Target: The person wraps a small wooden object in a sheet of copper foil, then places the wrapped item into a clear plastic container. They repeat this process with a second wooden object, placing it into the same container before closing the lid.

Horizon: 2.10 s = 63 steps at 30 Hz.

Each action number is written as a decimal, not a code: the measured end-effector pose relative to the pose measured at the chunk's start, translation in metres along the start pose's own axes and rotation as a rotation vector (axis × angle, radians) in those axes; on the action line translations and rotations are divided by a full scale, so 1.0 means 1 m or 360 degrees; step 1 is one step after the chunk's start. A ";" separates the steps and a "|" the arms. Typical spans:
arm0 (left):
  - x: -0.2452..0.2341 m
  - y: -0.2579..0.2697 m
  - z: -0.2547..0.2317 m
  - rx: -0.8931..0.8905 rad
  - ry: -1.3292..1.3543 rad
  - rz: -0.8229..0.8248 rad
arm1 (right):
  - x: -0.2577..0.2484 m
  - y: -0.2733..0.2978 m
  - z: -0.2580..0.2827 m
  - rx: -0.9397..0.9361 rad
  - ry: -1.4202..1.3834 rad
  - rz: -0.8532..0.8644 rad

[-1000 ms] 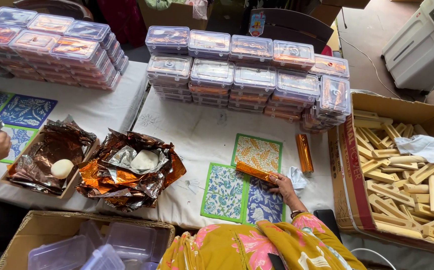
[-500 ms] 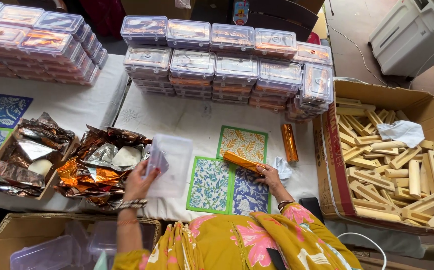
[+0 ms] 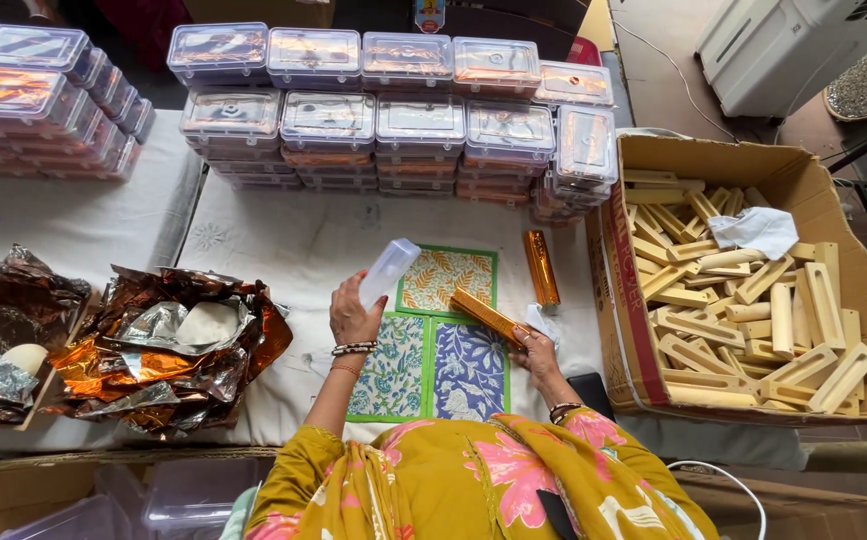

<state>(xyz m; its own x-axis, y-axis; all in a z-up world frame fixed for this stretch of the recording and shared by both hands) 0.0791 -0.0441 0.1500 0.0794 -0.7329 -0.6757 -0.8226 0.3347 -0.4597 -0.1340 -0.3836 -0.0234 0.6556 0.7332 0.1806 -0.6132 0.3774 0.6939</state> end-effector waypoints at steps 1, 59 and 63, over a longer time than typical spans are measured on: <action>0.015 0.010 0.008 0.0001 0.0002 0.0000 | 0.001 0.003 0.002 -0.0001 0.0000 -0.0002; 0.050 -0.006 0.179 -0.1196 -0.0062 0.0095 | 0.006 0.019 0.016 0.0080 0.0042 0.0037; 0.057 -0.005 0.171 -0.1454 0.0563 0.0009 | 0.004 0.019 0.012 0.0059 0.0022 0.0024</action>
<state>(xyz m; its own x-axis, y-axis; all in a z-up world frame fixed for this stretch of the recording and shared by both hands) 0.1834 0.0140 0.0156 0.0233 -0.9178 -0.3964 -0.9535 -0.1396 0.2672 -0.1375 -0.3801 -0.0010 0.6401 0.7465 0.1818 -0.6059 0.3451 0.7168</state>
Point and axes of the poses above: each hand's wrist, its own y-axis away from the middle knuckle, its own x-axis out of the palm, z = x × y, the point moved 5 cm from there along -y, towards the middle knuckle, and after that the axes turned 13 degrees about x, right-handed, at the moved point
